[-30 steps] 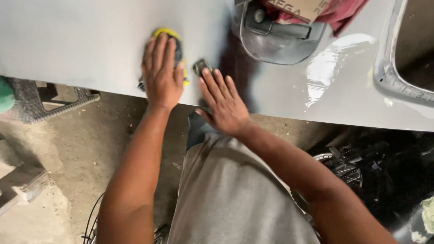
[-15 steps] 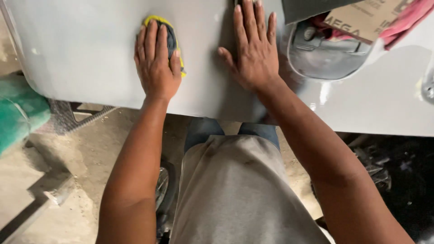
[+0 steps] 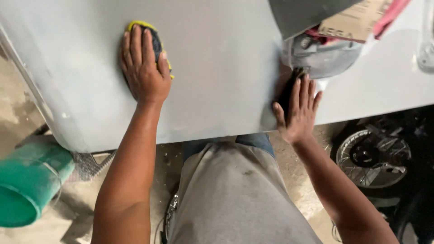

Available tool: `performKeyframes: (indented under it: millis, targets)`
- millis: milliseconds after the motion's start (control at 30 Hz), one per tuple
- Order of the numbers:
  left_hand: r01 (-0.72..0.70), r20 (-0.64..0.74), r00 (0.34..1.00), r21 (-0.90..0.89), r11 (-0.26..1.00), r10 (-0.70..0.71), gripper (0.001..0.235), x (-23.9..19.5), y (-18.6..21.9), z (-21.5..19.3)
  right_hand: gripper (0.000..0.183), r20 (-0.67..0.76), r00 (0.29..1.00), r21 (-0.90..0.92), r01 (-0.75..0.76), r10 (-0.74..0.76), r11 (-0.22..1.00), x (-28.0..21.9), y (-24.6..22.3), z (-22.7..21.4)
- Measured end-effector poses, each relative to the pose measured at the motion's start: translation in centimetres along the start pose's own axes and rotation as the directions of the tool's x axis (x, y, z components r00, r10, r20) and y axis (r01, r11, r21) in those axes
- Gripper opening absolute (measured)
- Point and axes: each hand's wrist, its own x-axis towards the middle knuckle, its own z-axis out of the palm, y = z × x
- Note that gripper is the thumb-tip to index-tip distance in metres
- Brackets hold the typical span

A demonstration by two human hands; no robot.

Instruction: The person sands a white car door panel using a sanding block and a yellow sponge. They repeatedly wipe the surface with a cloth and dip the sponge into a green bucket of water to continue the wet sanding process.

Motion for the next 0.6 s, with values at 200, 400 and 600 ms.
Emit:
performKeyframes:
  millis: [200, 400, 600]
  targets:
    - [-0.014, -0.005, 1.000, -0.004, 1.000, 0.014, 0.054, -1.6, 6.8, 1.3, 0.084, 0.086, 0.879, 0.123, 0.458, -0.470, 0.880, -4.8, -5.7, 3.4]
    - [-0.229, 0.072, 0.970, -0.027, 0.973, 0.231, 0.054, -4.8, 16.2, 3.2, 0.088, 0.065, 0.997, 0.066, 0.038, -0.042, 0.997, -6.0, 11.2, 0.9]
    - [-0.369, 0.154, 0.913, -0.082, 0.926, 0.378, 0.058, -6.1, 30.1, 6.8, 0.079, -0.063, 0.900, 0.207, -0.410, 0.430, 0.888, -3.2, 30.5, -2.5]
